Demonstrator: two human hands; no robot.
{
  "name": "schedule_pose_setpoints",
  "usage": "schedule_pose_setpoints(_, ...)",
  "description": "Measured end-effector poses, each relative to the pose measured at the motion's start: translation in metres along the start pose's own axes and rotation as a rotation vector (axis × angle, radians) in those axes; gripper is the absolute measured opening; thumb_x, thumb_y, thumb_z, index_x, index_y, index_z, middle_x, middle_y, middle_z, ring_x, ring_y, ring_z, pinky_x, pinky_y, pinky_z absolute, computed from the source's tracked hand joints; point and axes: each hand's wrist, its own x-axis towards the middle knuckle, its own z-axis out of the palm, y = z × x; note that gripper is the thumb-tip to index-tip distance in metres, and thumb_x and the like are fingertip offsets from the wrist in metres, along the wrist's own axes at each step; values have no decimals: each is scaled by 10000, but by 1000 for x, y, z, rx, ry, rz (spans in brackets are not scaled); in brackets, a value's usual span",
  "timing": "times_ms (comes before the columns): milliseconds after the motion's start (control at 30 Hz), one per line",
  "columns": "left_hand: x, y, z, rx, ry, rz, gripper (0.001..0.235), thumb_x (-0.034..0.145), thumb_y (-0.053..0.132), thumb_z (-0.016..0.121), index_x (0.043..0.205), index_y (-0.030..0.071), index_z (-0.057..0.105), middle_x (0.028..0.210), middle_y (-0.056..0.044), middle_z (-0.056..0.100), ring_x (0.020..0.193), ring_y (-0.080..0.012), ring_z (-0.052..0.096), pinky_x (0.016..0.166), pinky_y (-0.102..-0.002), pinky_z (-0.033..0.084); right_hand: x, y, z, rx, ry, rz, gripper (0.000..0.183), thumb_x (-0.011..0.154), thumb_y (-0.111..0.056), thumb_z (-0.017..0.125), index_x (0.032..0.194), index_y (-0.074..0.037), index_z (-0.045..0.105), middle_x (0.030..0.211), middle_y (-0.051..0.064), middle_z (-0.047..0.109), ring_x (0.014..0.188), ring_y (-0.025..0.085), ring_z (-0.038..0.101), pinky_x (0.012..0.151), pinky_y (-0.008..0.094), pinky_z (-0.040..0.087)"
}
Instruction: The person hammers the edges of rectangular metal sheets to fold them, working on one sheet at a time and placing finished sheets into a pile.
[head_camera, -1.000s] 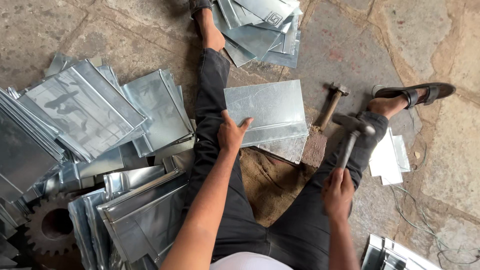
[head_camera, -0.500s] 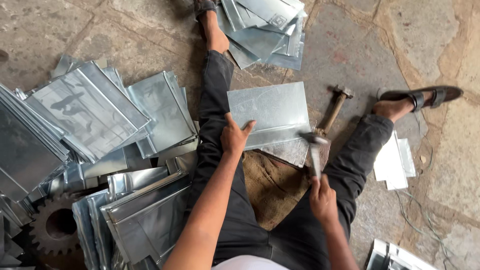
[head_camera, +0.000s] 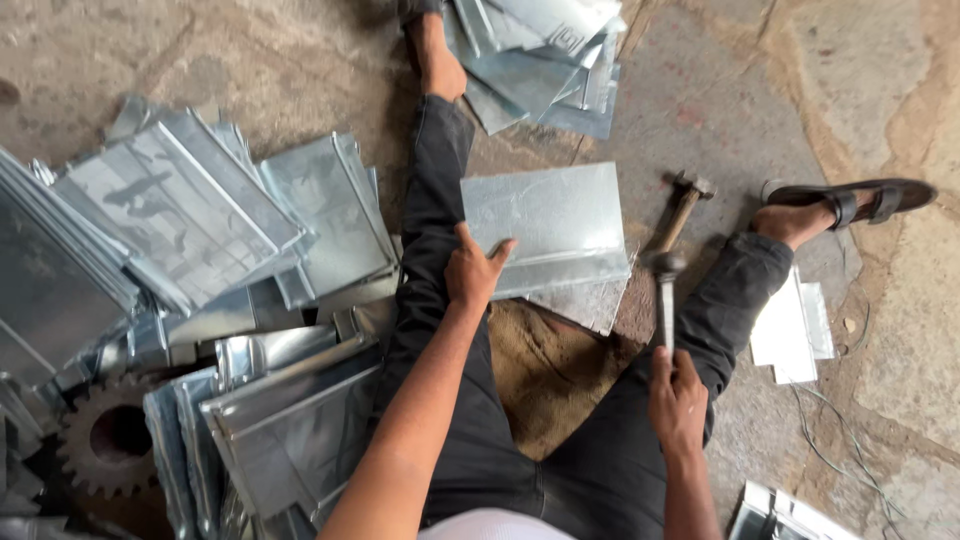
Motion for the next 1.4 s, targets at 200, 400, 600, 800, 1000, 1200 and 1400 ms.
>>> schedule_pose_setpoints(200,4,6,-2,-134,-125,-90,1051,824,795,604,1375,-71,378,562,-84,614,457,-190,649,384,-319,527,9,12,3,45,-45,-125,329,1066,-315,472,968,-30,604,627,107,587,512,207,561,502,383,445)
schedule_pose_setpoints(400,-4,7,12,-27,50,21,1043,858,796,579,1358,-96,376,583,-100,625,477,-219,648,361,-335,522,5,26,16,123,77,-121,417,1143,-358,434,925,-21,548,661,139,595,558,218,572,518,398,450)
schedule_pose_setpoints(600,10,27,37,-78,-123,-123,998,842,846,508,1355,-5,423,611,-55,647,472,-165,633,392,-309,497,16,26,19,-102,-148,9,399,1086,-393,439,934,-57,590,646,126,623,505,245,566,456,431,440)
schedule_pose_setpoints(800,8,30,47,-3,-107,-99,1016,846,842,521,1385,-15,427,557,-28,614,419,-153,585,359,-321,410,6,22,14,-26,11,-257,426,1124,-407,452,975,-24,563,666,183,623,556,128,532,495,418,412)
schedule_pose_setpoints(1000,3,24,51,56,62,15,1070,826,831,568,1393,-67,430,538,-45,583,368,-157,507,312,-320,358,0,13,8,17,-51,1,466,1113,-434,452,942,-30,606,651,155,603,548,271,565,511,425,433)
schedule_pose_setpoints(1200,10,32,56,-110,-23,-55,1031,841,802,579,1372,-74,460,643,-84,627,444,-166,558,360,-299,456,3,2,3,4,-73,-82,403,1076,-410,463,1026,-44,625,665,109,626,592,200,575,544,382,464)
schedule_pose_setpoints(1400,6,40,65,40,268,168,909,894,760,598,1286,-53,490,946,-179,675,823,-317,673,698,-433,564,-2,-3,6,154,-25,13,414,1087,-401,436,949,-36,572,663,131,597,560,237,559,523,407,437)
